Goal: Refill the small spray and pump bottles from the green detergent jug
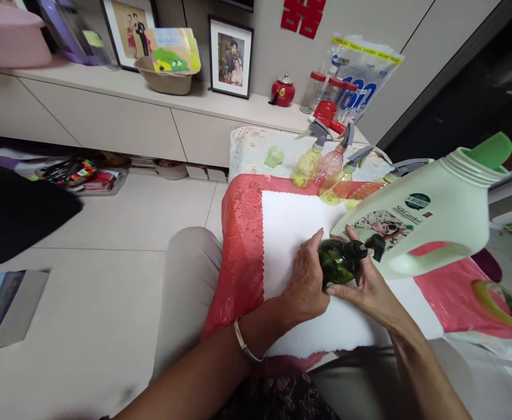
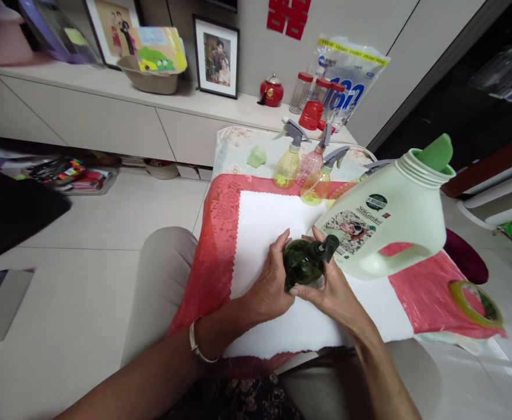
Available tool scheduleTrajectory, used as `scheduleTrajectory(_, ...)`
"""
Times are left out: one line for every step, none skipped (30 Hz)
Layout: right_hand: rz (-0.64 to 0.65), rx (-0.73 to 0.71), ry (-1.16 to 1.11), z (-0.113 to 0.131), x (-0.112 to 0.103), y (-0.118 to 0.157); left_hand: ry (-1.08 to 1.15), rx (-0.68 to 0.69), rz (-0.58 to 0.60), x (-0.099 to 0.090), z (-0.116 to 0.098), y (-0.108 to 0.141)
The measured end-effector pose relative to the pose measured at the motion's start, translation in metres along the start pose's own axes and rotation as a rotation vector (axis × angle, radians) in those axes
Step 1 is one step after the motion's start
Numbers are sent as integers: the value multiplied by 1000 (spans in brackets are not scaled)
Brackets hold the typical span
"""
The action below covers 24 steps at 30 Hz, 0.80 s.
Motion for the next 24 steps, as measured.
scheduleTrajectory(-26,3,-13,-2,2,1,34,-9,15,-1,0,0)
scheduleTrajectory(-56,4,-30,-2,3,2,80,-24,23,-1,0,0)
scheduleTrajectory(-89,2,-49,-2,3,3,137,-43,25,-2,0,-1)
scheduleTrajectory(-123,-3,-70,-1,3,4,202,-67,19,-2,0,-2)
scheduleTrajectory(-157,-10,-91,2,2,5,269,-90,5,-3,0,-3)
scheduleTrajectory(-185,-19,-113,5,0,7,328,-112,-17,-3,0,-4)
scheduleTrajectory(-206,-27,-134,8,-2,9,375,-130,-50,-4,0,-6)
scheduleTrajectory(-223,-35,-150,12,-4,11,406,-146,-86,-4,0,-7)
scheduleTrajectory(-240,-45,-161,16,-6,13,420,-161,-123,-4,1,-8)
scheduleTrajectory(-258,-54,-166,20,-8,16,420,-177,-155,-5,1,-9)
scheduleTrajectory(-276,-61,-169,24,-10,18,412,-194,-181,-5,2,-10)
scheduleTrajectory(-294,-65,-169,28,-12,21,399,-212,-197,-5,3,-10)
scheduleTrajectory(-310,-68,-171,31,-15,23,388,-230,-205,-5,4,-10)
scheduleTrajectory(-324,-70,-176,35,-17,26,378,-248,-208,-5,5,-10)
scheduleTrajectory(-332,-67,-179,39,-20,29,371,-261,-210,-6,6,-10)
scheduleTrajectory(-339,-62,-177,43,-23,33,366,-272,-209,-6,6,-10)
scheduleTrajectory(-349,-56,-170,48,-26,38,360,-282,-206,-7,6,-10)
scheduleTrajectory(-366,-50,-158,54,-30,43,352,-291,-203,-8,6,-9)
scheduleTrajectory(-392,-43,-142,60,-35,50,343,-299,-201,-9,5,-9)
scheduleTrajectory(-431,-40,-120,66,-40,58,333,-308,-198,-10,5,-9)
scheduleTrajectory(-484,-44,-96,72,-46,66,320,-316,-195,-11,4,-8)
scheduleTrajectory(-552,-54,-74,78,-53,74,305,-323,-196,-12,3,-7)
scheduleTrajectory(-630,-64,-49,84,-61,82,287,-332,-191,-13,3,-7)
scheduleTrajectory(-717,-73,-25,88,-69,88,267,-338,-189,-13,2,-6)
Point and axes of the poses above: each hand's wrist, its own y-axis away from the middle knuckle, its own x-axis out of the palm, z = x × y, the point moved 1 cm from there along -y, towards the middle knuckle, and after that the axes turned 2 degrees about -z, right-handed, at the moved point
